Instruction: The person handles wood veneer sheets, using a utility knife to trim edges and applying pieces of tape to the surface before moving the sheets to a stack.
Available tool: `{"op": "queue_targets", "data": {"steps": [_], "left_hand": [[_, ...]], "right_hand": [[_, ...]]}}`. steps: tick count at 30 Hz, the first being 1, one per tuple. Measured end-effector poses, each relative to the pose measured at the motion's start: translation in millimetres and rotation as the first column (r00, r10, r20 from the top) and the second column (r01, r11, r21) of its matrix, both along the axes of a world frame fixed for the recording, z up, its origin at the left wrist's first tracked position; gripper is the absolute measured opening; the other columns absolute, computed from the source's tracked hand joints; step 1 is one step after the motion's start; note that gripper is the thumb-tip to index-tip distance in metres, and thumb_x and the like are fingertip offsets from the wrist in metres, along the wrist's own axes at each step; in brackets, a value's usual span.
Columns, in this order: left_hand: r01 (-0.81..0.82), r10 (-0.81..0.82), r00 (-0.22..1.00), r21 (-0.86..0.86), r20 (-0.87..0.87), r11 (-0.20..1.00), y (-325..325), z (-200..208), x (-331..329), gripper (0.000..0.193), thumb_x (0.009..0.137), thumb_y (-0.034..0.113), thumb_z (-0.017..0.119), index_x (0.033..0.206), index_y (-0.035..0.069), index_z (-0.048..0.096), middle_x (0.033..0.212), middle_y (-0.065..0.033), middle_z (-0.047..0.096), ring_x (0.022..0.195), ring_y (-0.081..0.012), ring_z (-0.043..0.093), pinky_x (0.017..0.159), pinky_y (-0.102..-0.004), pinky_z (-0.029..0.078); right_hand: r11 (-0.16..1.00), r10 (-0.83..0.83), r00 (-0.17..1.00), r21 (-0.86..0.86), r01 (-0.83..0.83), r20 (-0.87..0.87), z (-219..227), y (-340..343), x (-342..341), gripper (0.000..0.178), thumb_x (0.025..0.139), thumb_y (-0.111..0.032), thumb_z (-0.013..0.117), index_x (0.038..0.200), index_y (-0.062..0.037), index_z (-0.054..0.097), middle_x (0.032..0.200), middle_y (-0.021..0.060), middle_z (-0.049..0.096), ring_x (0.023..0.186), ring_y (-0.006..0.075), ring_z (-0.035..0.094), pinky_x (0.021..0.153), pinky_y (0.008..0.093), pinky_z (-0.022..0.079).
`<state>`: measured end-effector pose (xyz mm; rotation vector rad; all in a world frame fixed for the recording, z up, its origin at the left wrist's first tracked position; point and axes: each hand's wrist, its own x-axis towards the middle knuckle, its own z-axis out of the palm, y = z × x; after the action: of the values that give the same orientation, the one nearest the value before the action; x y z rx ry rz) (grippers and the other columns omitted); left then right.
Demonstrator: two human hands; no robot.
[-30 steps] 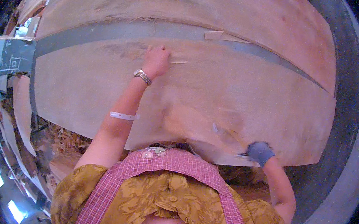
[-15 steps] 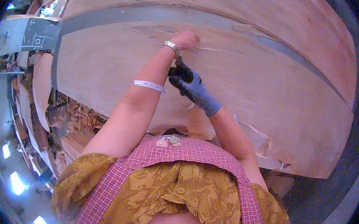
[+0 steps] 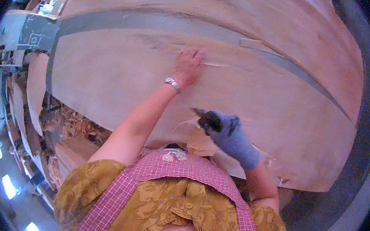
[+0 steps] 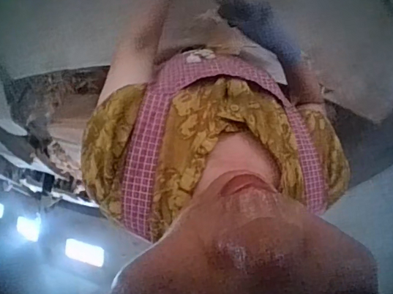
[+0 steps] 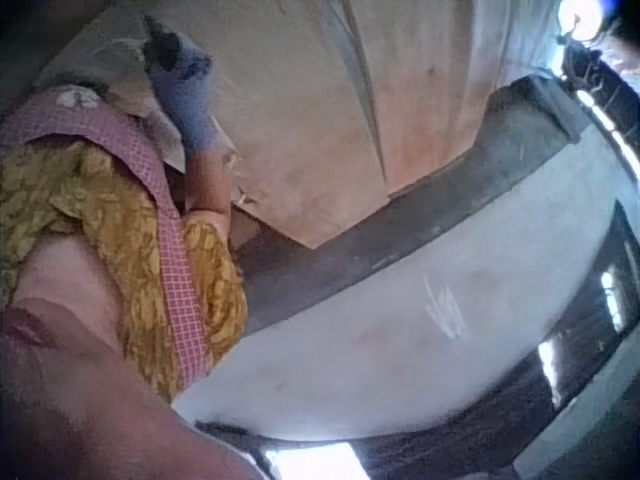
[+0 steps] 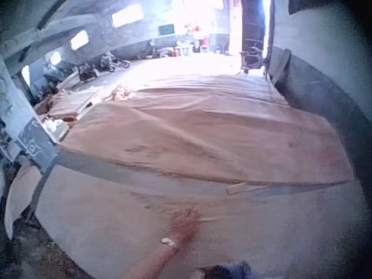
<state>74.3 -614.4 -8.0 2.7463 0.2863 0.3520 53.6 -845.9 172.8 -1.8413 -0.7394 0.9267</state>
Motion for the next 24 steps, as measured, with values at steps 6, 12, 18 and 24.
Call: {"op": "queue_targets", "data": {"steps": [6,12,18,24], "left_hand": [[0.090,-0.098,0.993,0.114,0.065,0.989,-19.3,19.9,27.2,0.047,0.086,0.017,0.058,0.133,0.010,0.053,0.120,-0.0125,0.058,0.115,-0.0276,0.053,0.103,-0.0500,0.035],[0.334,-0.298,0.929,-0.152,0.219,0.930,-74.0,-5.3,54.5,0.052,0.086,0.010,0.057,0.137,0.005,0.048,0.140,-0.0165,0.050,0.126,-0.0305,0.050,0.109,-0.0454,0.036],[0.292,-0.239,0.952,-0.333,0.190,0.897,-78.5,-4.5,65.9,0.056,0.086,0.012,0.058,0.141,0.008,0.044,0.144,-0.0130,0.047,0.124,-0.0299,0.051,0.103,-0.0445,0.041],[0.392,-0.391,0.919,-0.015,0.042,0.920,-83.6,-1.5,74.8,0.054,0.089,0.030,0.058,0.141,0.016,0.047,0.147,-0.0034,0.045,0.121,-0.0275,0.051,0.096,-0.0455,0.041]], "right_hand": [[0.847,-0.448,0.893,-0.295,0.441,0.049,-17.8,-32.1,88.3,0.021,0.093,-0.023,0.064,0.094,-0.0028,0.070,0.066,0.0007,0.063,0.052,0.0055,0.050,0.048,0.0235,0.040],[0.753,-0.654,0.756,-0.136,0.644,-0.043,-48.6,-24.6,154.1,0.022,0.090,-0.025,0.069,0.102,-0.0057,0.070,0.067,0.0027,0.064,0.046,0.0046,0.044,0.043,0.0215,0.033],[0.646,-0.761,0.617,-0.144,0.750,-0.202,-113.7,-40.3,152.3,0.020,0.090,-0.025,0.070,0.097,-0.0061,0.069,0.072,0.0055,0.067,0.042,0.0046,0.043,0.038,0.0219,0.031],[0.614,-0.788,0.568,-0.245,0.750,-0.238,-153.9,-49.3,141.5,0.019,0.090,-0.022,0.068,0.100,-0.0061,0.068,0.070,0.0024,0.066,0.046,0.0049,0.047,0.041,0.0211,0.034]]}}
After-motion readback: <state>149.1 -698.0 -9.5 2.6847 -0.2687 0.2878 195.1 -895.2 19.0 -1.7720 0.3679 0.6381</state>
